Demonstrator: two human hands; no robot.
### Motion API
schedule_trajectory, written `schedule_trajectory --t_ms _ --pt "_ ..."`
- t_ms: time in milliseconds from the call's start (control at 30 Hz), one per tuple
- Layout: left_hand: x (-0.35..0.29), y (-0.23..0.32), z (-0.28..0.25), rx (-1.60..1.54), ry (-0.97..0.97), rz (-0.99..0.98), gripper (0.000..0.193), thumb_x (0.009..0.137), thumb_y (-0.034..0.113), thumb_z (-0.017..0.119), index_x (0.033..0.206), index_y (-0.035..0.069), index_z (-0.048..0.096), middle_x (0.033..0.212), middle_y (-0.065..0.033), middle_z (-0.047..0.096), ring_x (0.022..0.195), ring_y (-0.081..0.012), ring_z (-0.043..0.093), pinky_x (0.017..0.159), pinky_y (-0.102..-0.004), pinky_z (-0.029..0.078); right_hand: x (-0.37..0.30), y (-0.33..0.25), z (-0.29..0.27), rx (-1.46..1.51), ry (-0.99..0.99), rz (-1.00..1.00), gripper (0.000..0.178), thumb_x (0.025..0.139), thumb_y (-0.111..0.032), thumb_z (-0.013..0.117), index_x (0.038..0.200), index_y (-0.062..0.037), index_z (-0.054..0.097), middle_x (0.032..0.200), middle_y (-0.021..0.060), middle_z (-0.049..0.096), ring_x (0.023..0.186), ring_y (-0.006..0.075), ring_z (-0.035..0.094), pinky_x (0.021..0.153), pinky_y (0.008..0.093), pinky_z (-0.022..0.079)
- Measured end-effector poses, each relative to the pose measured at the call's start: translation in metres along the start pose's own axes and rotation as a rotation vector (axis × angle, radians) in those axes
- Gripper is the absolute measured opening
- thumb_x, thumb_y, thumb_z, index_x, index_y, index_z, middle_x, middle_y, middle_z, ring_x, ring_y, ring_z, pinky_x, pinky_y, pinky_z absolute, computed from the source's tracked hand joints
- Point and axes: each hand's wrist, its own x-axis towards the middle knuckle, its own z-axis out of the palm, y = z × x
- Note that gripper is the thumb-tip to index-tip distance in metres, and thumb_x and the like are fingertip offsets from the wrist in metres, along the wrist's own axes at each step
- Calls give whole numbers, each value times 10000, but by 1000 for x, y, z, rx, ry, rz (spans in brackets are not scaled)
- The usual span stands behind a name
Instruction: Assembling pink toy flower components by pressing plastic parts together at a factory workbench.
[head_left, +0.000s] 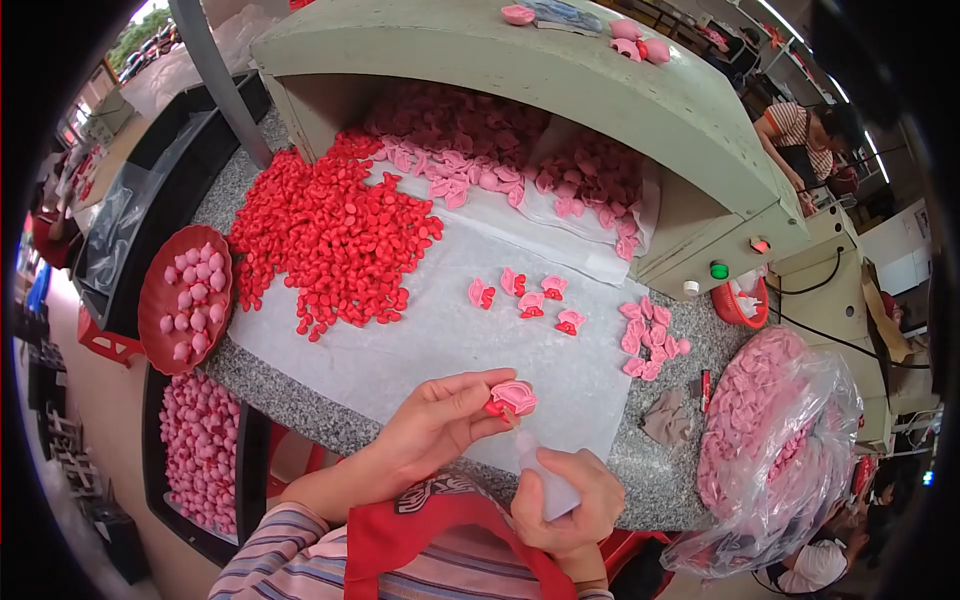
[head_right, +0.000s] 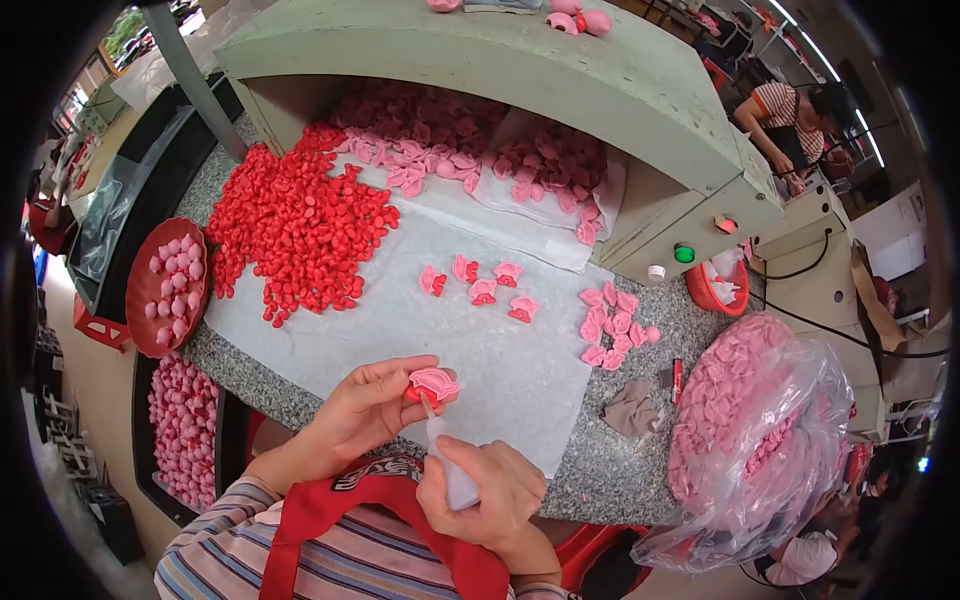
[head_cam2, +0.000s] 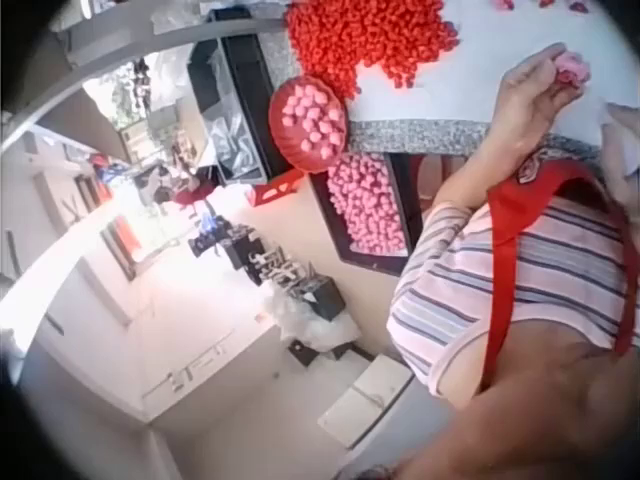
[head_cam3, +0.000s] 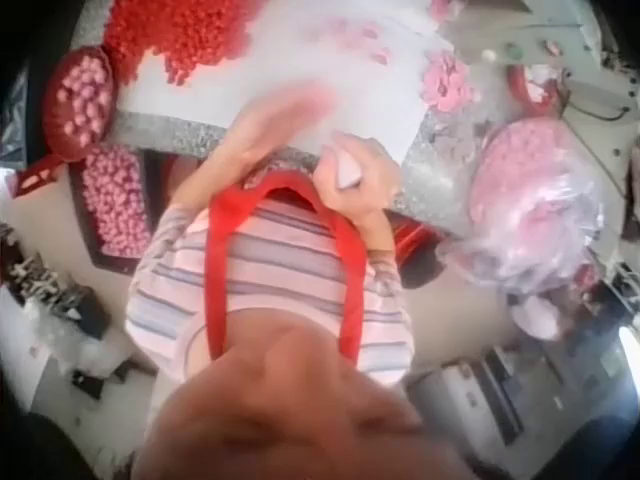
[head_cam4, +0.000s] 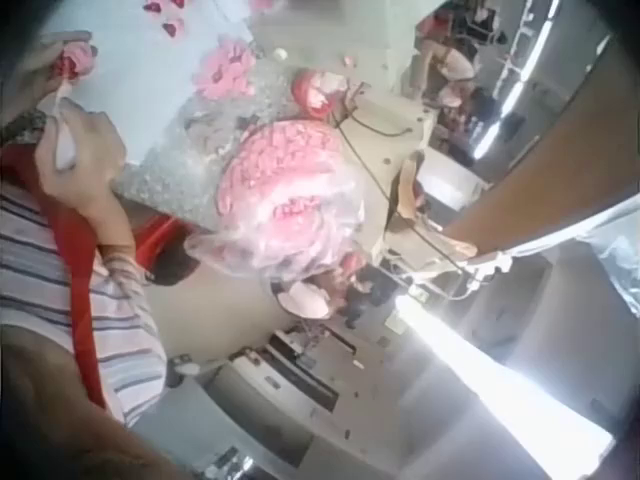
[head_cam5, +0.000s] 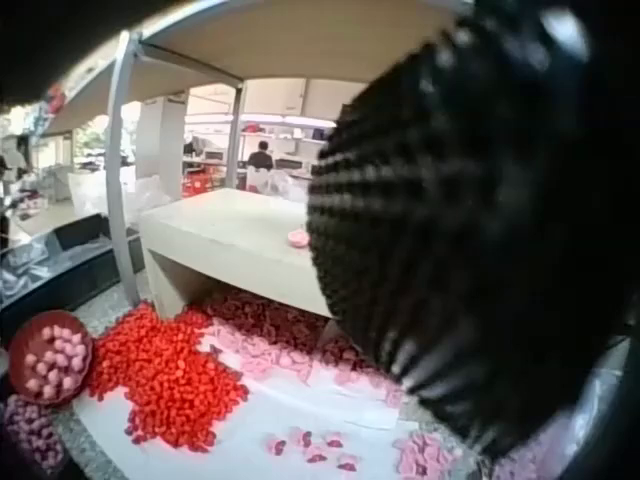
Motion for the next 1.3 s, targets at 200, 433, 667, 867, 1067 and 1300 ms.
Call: schedule_trajectory --t_ms 200,433,667,867,1067,1300 --pt "1 -2 0 1 -4 -8 371 861 144 512 1173 -47 452 1104 -147 542 1024 -218 533 897 -338 434 -1 0 -3 8 -4 2 299 597 -6 640 882 -12 552 605 63 572 401 166 487 385 241 373" --pt "2 -2 0 16 -11 0 359 860 142 511 1166 -42 464 1095 -145 550 1025 -217 534 893 -340 437 0 -1 -5 28 -7 27 296 596 2 642 879 -13 555 592 69 565 405 170 493 388 243 380" --pt "0 -2 1 19 -16 -28 361 864 148 505 1166 -45 463 1101 -145 548 1032 -221 530 905 -340 424 -1 0 -3 28 -3 17 298 593 2 637 879 -14 557 568 59 552 399 164 486 387 237 375" --pt "0 -2 2 30 6 -53 371 867 155 501 1171 -52 455 1097 -143 550 1036 -221 528 909 -337 416 -1 0 -3 32 6 6 298 592 2 632 879 -14 556 546 52 534 395 157 479 385 232 369" --pt "0 -2 0 19 6 -61 374 866 155 503 1173 -51 452 1093 -141 552 1034 -216 529 912 -333 415 -4 -1 -6 35 -39 30 259 616 -27 596 864 7 530 670 101 588 397 166 457 383 258 363" --pt "0 -3 0 20 3 -59 378 864 164 508 1172 -48 454 1093 -138 553 1035 -209 528 917 -336 410 -1 2 -1 36 17 -7 306 591 3 632 886 -17 554 534 42 518 379 151 458 373 232 350"
